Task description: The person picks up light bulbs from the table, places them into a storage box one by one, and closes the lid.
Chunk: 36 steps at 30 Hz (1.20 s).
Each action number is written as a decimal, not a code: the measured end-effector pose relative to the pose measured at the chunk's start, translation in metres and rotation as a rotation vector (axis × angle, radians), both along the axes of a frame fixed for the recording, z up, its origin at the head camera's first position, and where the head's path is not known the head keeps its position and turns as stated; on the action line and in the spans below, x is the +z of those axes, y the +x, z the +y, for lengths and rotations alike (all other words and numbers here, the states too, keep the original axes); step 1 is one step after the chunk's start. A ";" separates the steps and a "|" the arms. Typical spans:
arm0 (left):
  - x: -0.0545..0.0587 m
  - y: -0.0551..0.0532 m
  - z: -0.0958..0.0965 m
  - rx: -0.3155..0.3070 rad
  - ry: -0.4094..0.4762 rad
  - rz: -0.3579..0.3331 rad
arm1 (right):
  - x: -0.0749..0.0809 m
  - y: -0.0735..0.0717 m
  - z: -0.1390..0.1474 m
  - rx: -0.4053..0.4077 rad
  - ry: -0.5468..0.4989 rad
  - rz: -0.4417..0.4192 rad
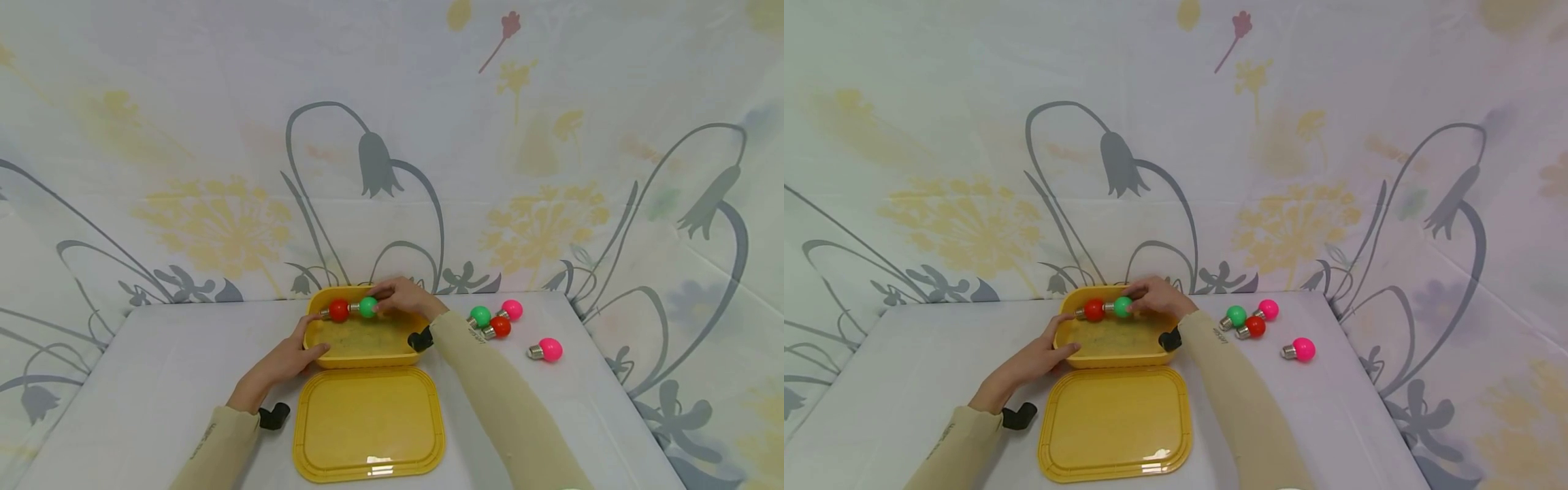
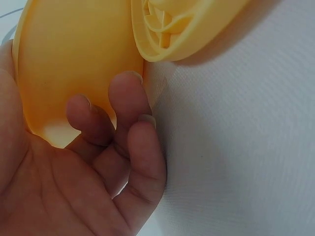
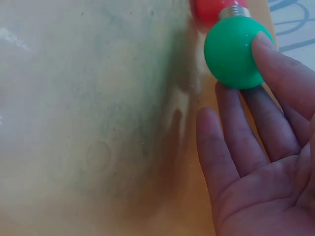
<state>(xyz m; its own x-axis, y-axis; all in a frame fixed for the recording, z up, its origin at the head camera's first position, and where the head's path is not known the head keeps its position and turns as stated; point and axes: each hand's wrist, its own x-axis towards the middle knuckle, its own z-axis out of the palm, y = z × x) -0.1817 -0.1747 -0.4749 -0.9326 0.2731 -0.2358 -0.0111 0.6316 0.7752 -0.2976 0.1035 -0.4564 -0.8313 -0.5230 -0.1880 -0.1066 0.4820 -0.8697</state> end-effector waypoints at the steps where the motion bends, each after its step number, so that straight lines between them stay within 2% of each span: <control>1: 0.000 0.000 0.000 0.001 -0.002 0.002 | 0.000 0.000 0.000 -0.003 -0.001 -0.005; 8: 0.001 0.000 -0.001 0.003 0.000 0.001 | 0.003 0.003 -0.002 -0.006 0.014 -0.015; 22: 0.002 0.000 0.000 -0.005 0.004 -0.003 | 0.003 0.002 -0.002 0.056 0.083 0.020; 36: -0.001 -0.002 -0.001 -0.012 0.003 -0.005 | 0.002 0.002 -0.002 0.042 0.059 0.004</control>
